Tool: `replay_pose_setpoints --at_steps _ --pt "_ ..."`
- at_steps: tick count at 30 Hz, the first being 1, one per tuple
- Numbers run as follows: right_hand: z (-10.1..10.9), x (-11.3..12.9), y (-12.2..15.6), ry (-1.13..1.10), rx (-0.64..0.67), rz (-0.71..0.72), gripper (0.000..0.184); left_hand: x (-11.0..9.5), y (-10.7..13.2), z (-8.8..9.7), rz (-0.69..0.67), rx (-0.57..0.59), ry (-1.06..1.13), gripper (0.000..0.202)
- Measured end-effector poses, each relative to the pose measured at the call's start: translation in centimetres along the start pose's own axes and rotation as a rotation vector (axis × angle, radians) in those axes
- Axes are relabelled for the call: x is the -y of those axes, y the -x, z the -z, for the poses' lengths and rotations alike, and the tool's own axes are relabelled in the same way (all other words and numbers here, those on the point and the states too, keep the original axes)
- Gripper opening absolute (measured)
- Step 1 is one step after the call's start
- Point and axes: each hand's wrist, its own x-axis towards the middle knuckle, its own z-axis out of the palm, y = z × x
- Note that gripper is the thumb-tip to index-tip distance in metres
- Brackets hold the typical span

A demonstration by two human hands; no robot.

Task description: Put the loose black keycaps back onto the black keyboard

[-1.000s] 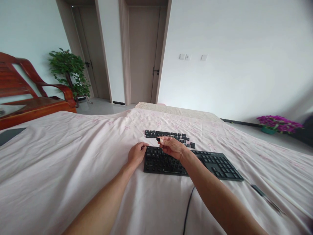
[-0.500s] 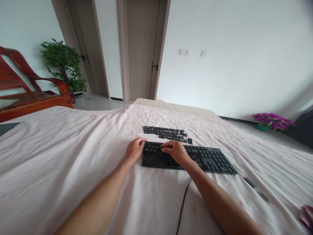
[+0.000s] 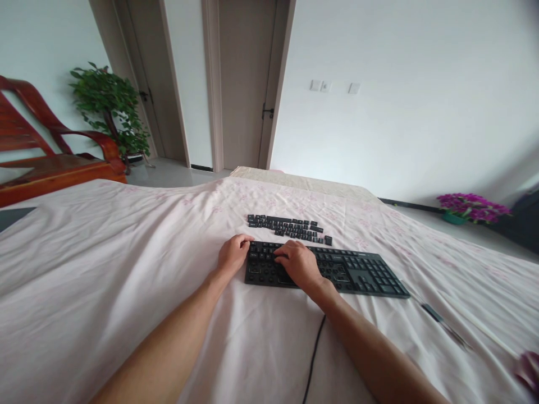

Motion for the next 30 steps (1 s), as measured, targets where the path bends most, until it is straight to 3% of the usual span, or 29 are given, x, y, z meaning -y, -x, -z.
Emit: replay_pose_setpoints --at_steps 9,15,23,30 --pt "0.7 1.0 -0.1 0.152 0.085 0.039 0.017 0.2 -0.2 -0.1 -0.01 0.007 0.005 0.027" --pt "1.1 1.9 0.6 0.282 0.123 0.144 0.026 0.2 -0.2 0.0 0.0 0.008 -0.002 0.028" --pt "0.9 3.0 1.7 0.424 0.16 0.234 0.024 0.0 -0.1 0.0 0.003 0.005 -0.01 0.028" --pt "1.8 1.8 1.1 0.293 0.182 0.227 0.03 0.0 0.0 0.0 -0.001 0.004 0.0 0.029"
